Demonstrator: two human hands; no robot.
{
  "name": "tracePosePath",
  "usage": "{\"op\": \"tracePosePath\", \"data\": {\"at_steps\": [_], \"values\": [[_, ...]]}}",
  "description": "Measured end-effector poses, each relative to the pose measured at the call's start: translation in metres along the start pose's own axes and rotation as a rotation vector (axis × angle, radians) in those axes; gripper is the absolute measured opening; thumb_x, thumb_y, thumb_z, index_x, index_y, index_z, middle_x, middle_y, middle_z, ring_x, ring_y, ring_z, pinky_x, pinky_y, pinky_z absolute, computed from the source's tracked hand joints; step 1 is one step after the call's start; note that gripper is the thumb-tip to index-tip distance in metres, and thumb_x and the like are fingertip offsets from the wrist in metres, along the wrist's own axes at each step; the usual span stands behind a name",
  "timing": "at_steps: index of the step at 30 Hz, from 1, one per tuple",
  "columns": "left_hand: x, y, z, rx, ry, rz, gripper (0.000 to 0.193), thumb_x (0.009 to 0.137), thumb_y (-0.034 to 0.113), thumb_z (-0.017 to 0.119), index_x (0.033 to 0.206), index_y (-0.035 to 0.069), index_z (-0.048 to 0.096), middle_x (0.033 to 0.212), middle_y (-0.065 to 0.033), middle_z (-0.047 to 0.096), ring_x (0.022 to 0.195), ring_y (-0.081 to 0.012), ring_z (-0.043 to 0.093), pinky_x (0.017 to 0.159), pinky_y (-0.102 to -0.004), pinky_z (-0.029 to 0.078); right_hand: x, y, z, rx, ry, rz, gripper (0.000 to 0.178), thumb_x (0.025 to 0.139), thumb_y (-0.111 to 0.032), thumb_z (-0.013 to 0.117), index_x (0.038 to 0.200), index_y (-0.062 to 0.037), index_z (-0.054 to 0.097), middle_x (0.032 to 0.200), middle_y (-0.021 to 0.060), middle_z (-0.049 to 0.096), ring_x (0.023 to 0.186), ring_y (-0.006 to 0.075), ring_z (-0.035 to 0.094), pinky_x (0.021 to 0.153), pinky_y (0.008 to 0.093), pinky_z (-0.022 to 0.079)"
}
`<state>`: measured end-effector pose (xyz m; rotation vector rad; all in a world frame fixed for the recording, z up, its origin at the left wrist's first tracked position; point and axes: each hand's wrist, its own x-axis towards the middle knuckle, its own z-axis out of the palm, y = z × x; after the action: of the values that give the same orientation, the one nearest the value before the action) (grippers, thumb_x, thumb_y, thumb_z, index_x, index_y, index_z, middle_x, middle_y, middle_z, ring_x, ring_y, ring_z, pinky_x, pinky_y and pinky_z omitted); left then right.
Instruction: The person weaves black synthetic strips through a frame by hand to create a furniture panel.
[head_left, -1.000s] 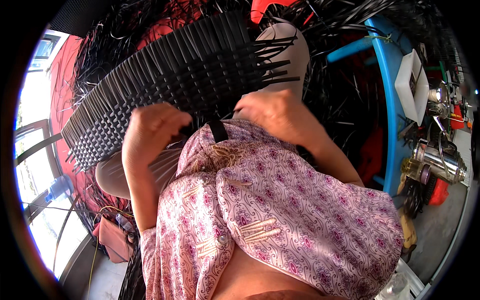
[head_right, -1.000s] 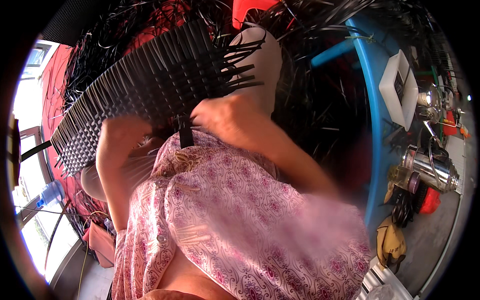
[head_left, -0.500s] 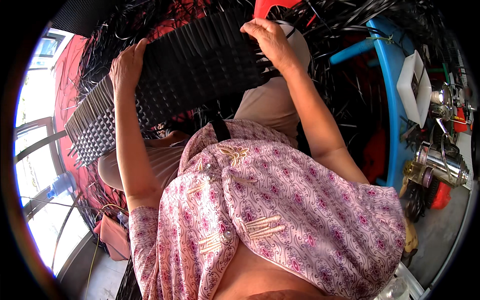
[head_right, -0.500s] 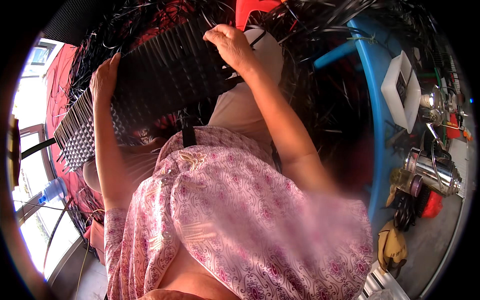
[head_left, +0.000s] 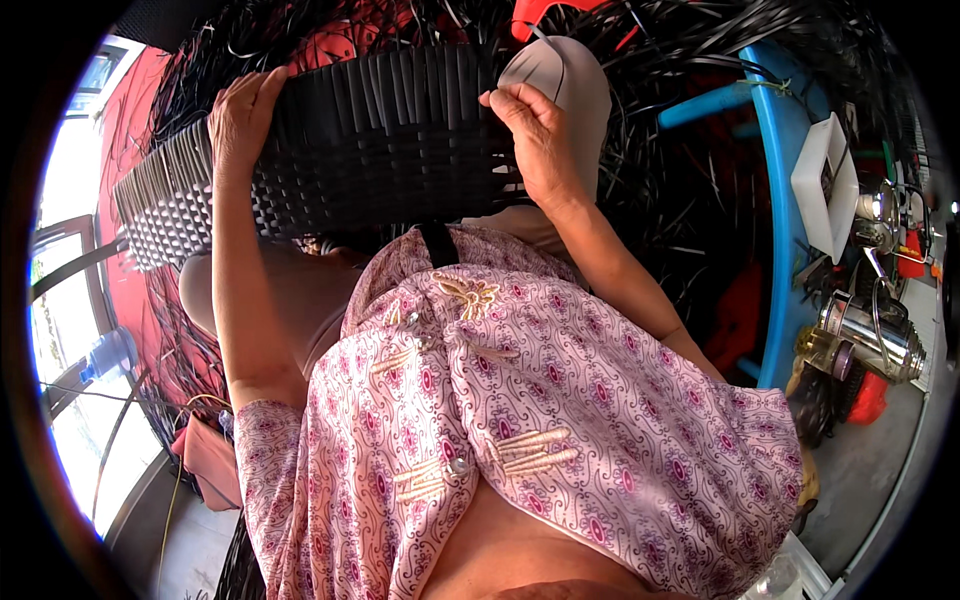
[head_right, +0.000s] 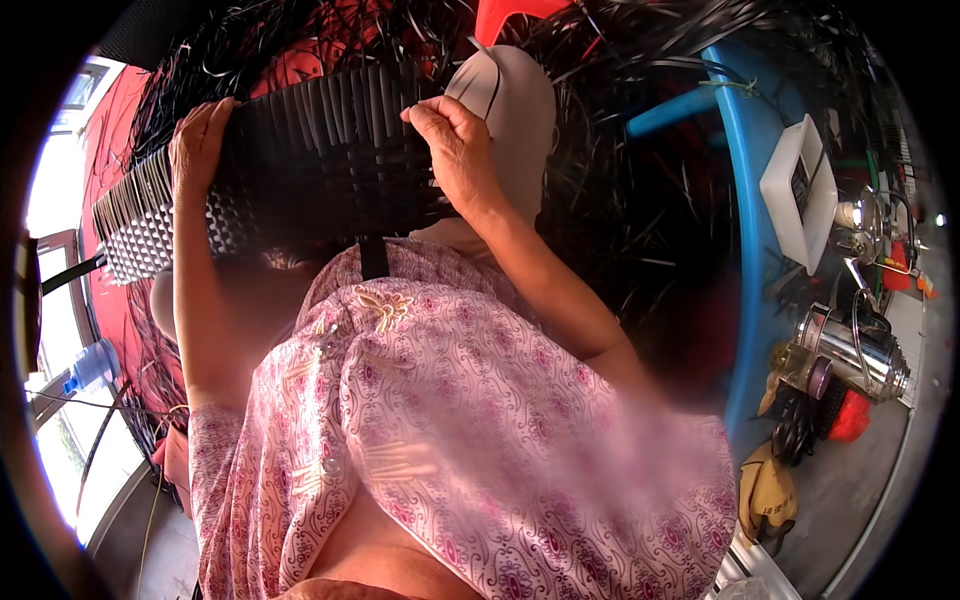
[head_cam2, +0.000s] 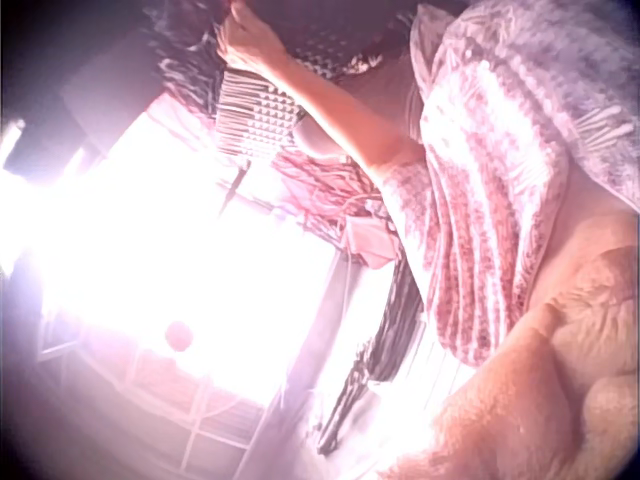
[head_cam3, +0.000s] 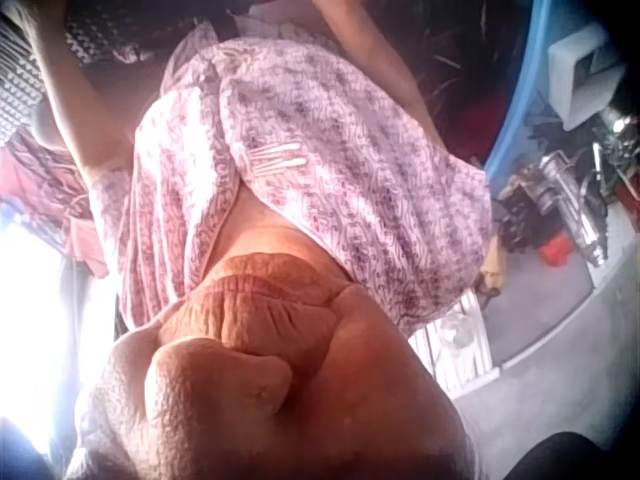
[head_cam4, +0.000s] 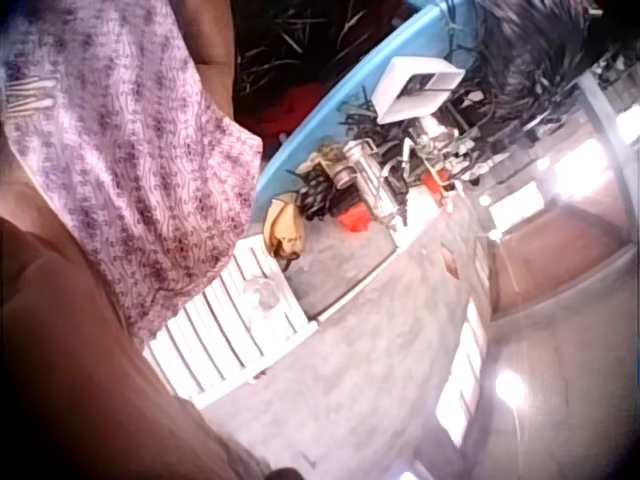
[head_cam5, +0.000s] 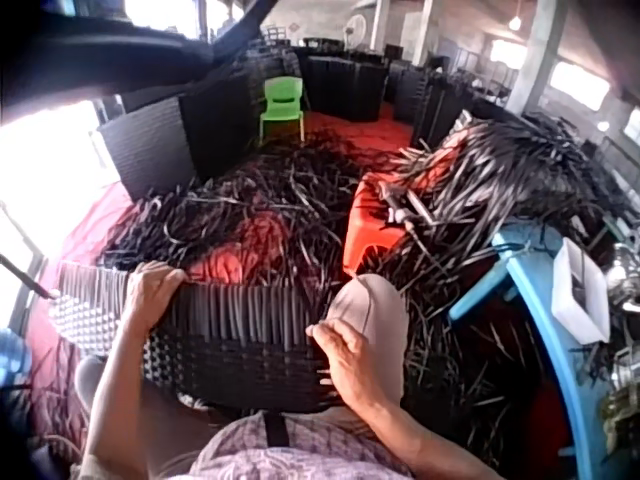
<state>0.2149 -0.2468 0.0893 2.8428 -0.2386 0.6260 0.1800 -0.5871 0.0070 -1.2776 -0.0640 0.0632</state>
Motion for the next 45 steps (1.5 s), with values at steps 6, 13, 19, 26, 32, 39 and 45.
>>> {"op": "tracePosePath", "data": {"at_steps": [6,13,19,26,32,39,45], "values": [[-0.004,-0.008,0.011,0.026,0.045,0.026,0.04,0.099,0.041,0.054,0.092,0.005,0.07,0.084,-0.0069,0.065,0.086,-0.026,0.064,0.082,-0.037,0.044,0.002,-0.007,-0.019,0.106,-0.013,0.061,0.021,0.099,-0.019,0.061,0.099,0.0014,0.068,0.093,0.0053,0.071,0.086,0.0117,0.066,0.079,0.0248,0.052],[-0.017,-0.023,0.008,0.071,0.034,0.053,0.04,0.099,0.041,0.052,0.096,0.006,0.071,0.091,-0.0068,0.068,0.091,-0.0261,0.065,0.083,-0.0368,0.044,0.0,-0.045,-0.041,-0.272,-0.057,-0.138,0.018,0.098,-0.015,0.06,0.103,-0.001,0.07,0.088,0.0036,0.071,0.077,0.0075,0.064,0.071,0.021,0.051],[-0.012,-0.018,-0.006,-0.041,-0.135,-0.128,0.034,0.101,0.033,0.049,0.104,0.008,0.072,0.099,-0.0071,0.07,0.097,-0.0252,0.066,0.086,-0.0336,0.045,-0.012,-0.048,-0.037,-0.479,-0.148,-0.038,0.018,0.097,-0.01,0.057,0.109,-0.0022,0.068,0.08,0.0038,0.071,0.066,0.0067,0.061,0.062,0.0214,0.05],[-0.018,0.056,-0.009,-0.221,0.312,-0.008,0.014,0.09,0.02,0.07,0.097,0.009,0.075,0.091,-0.0041,0.071,0.082,-0.0168,0.067,0.076,-0.0316,0.051,-0.027,-0.044,-0.03,-0.509,-0.106,-0.044,0.019,0.096,-0.016,0.063,0.098,0.0021,0.069,0.069,0.0043,0.065,0.064,0.008,0.058,0.061,0.0244,0.047],[-0.051,0.149,-0.001,-0.552,0.022,-0.272,0.013,0.087,0.008,0.072,0.099,0.005,0.074,0.081,-0.0035,0.068,0.071,-0.008,0.064,0.066,-0.0232,0.05,-0.028,-0.042,-0.024,-0.509,-0.076,-0.009,0.025,0.095,-0.022,0.067,0.093,0.0028,0.068,0.066,0.0006,0.059,0.064,0.0041,0.051,0.057,0.0233,0.042],[-0.078,0.154,-0.028,-0.856,0.179,-0.512,0.012,0.09,0.002,0.068,0.101,0.001,0.073,0.084,-0.0008,0.069,0.072,-0.0054,0.063,0.065,-0.0193,0.05,-0.03,-0.044,-0.032,-0.37,0.03,0.095,0.022,0.095,-0.023,0.066,0.091,-0.0017,0.07,0.066,-0.0021,0.058,0.059,0.0024,0.049,0.054,0.0195,0.039],[-0.093,0.148,-0.011,-0.689,0.058,-0.425,0.012,0.088,0.001,0.069,0.099,0.001,0.073,0.081,-0.0014,0.065,0.072,-0.0066,0.062,0.066,-0.0201,0.049,-0.005,-0.025,-0.039,-0.196,-0.164,0.068,0.024,0.089,-0.022,0.072,0.098,0.0004,0.069,0.084,0.0015,0.068,0.063,0.0048,0.056,0.059,0.0207,0.045]]}}
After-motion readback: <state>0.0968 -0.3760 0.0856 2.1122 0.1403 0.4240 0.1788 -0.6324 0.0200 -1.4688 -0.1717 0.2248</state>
